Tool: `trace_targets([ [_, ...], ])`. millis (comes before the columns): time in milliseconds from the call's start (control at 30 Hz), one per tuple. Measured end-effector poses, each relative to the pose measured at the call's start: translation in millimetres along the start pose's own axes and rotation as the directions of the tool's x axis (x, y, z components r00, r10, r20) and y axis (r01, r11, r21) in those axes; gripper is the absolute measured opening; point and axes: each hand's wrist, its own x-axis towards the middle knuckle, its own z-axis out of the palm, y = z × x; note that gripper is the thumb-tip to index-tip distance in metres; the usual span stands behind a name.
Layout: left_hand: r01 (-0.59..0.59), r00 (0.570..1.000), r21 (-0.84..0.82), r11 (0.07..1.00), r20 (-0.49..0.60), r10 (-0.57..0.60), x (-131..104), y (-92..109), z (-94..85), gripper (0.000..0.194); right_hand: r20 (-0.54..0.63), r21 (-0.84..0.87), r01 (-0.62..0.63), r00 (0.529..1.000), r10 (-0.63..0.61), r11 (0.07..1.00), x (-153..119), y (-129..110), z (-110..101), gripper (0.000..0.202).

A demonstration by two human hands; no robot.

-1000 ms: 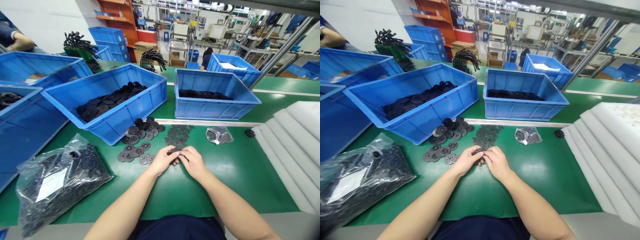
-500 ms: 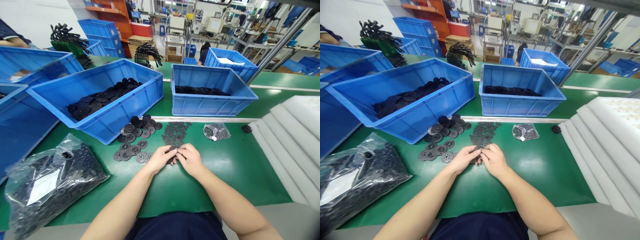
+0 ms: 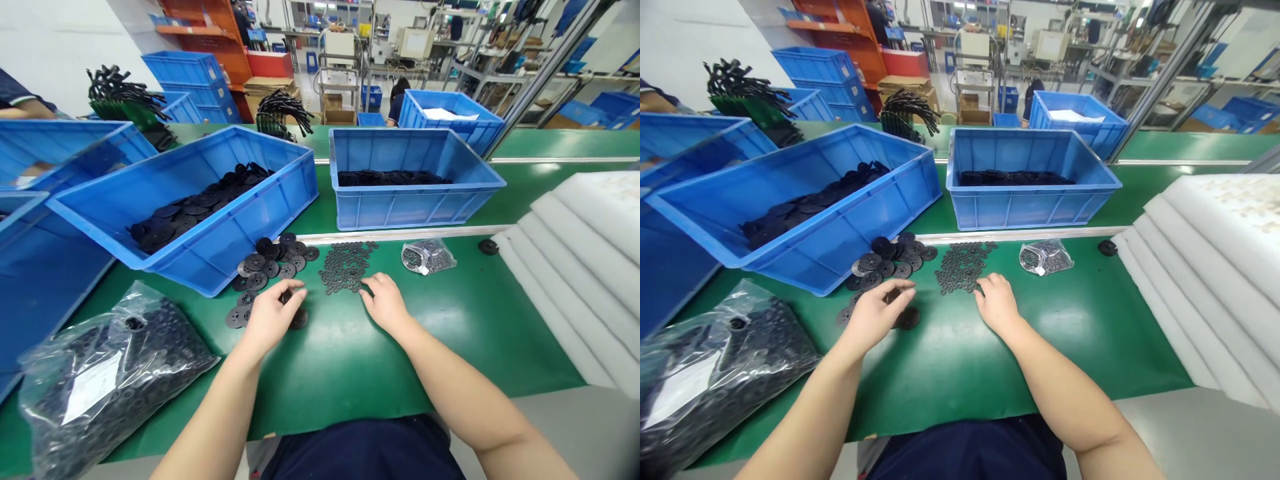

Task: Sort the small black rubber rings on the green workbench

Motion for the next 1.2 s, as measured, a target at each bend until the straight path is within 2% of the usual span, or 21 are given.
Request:
trace_targets([
  [67,-0.109,0.992,0.292,0.95,0.1,0.083,-9.1,-5.7,-13.5,0.037,0.03,-0.027,-0.008,0.999,0.009,1.0,0.7,-3.3,0.9,0.015],
  [133,-0.179,0.973,0.472,0.863,0.216,0.083,-16.2,-11.0,-20.4,0.042,0.051,-0.038,-0.009,0.999,0.011,0.999,1.2,-5.0,1.8,0.011],
  [200,-0.206,0.959,0.575,0.791,0.279,0.047,-18.6,-15.0,-21.1,0.039,0.064,-0.045,-0.008,0.998,0.01,0.999,1.4,-5.3,2.4,0.009],
  [300,-0.265,0.948,0.611,0.746,0.307,0.085,-13.2,-15.5,-15.5,0.016,0.082,-0.055,-0.015,0.996,0.02,0.998,1.0,-6.0,1.8,0.007],
  [367,-0.324,0.933,0.552,0.769,0.322,0.162,-6.6,-11.0,-9.6,0.021,0.088,-0.068,-0.029,0.995,0.035,0.997,1.1,-8.0,0.9,0.006],
  [433,-0.341,0.92,0.421,0.841,0.331,0.208,-0.8,-2.8,-1.0,0.03,0.092,-0.085,-0.04,0.995,0.048,0.996,1.9,-10.5,0.4,0.006],
  [500,-0.264,0.924,0.212,0.941,0.335,0.184,3.0,7.2,11.4,0.033,0.096,-0.094,-0.045,0.994,0.054,0.995,3.3,-12.3,0.5,0.007],
  [567,-0.104,0.937,-0.046,0.994,0.331,0.113,4.6,16.1,27.2,0.032,0.097,-0.092,-0.051,0.993,0.06,0.994,4.3,-12.4,0.6,0.006],
  [633,0.046,0.947,-0.312,0.949,0.316,0.058,4.2,20.9,44.0,0.031,0.088,-0.056,-0.065,0.994,0.069,0.996,4.1,-11.3,-0.7,0.005],
  [733,0.151,0.958,-0.575,0.804,0.285,0.024,0.5,18.1,63.6,0.043,0.012,0.107,-0.065,0.998,0.064,0.992,0.9,-12.1,-7.1,0.004],
  [833,0.213,0.934,-0.617,0.758,0.356,0.027,-5.3,8.4,71.5,0.056,-0.147,0.307,0.029,0.989,0.018,0.951,-3.6,-22.9,-16.1,0.004],
  [933,0.245,0.904,-0.631,0.736,0.423,0.062,-9.9,1.3,72.5,0.052,-0.234,0.409,0.169,0.969,-0.076,0.897,-6.7,-40.7,-20.5,0.006],
  [1033,0.258,0.901,-0.647,0.717,0.429,0.063,-11.9,0.7,73.4,0.052,-0.231,0.427,0.261,0.957,-0.174,0.866,-8.2,-53.1,-17.8,0.007],
  [1200,0.278,0.91,-0.647,0.71,0.415,0.022,-12.4,3.5,77.6,0.051,-0.172,0.422,0.254,0.965,-0.198,0.87,-10.6,-53.2,-13.5,0.01],
])
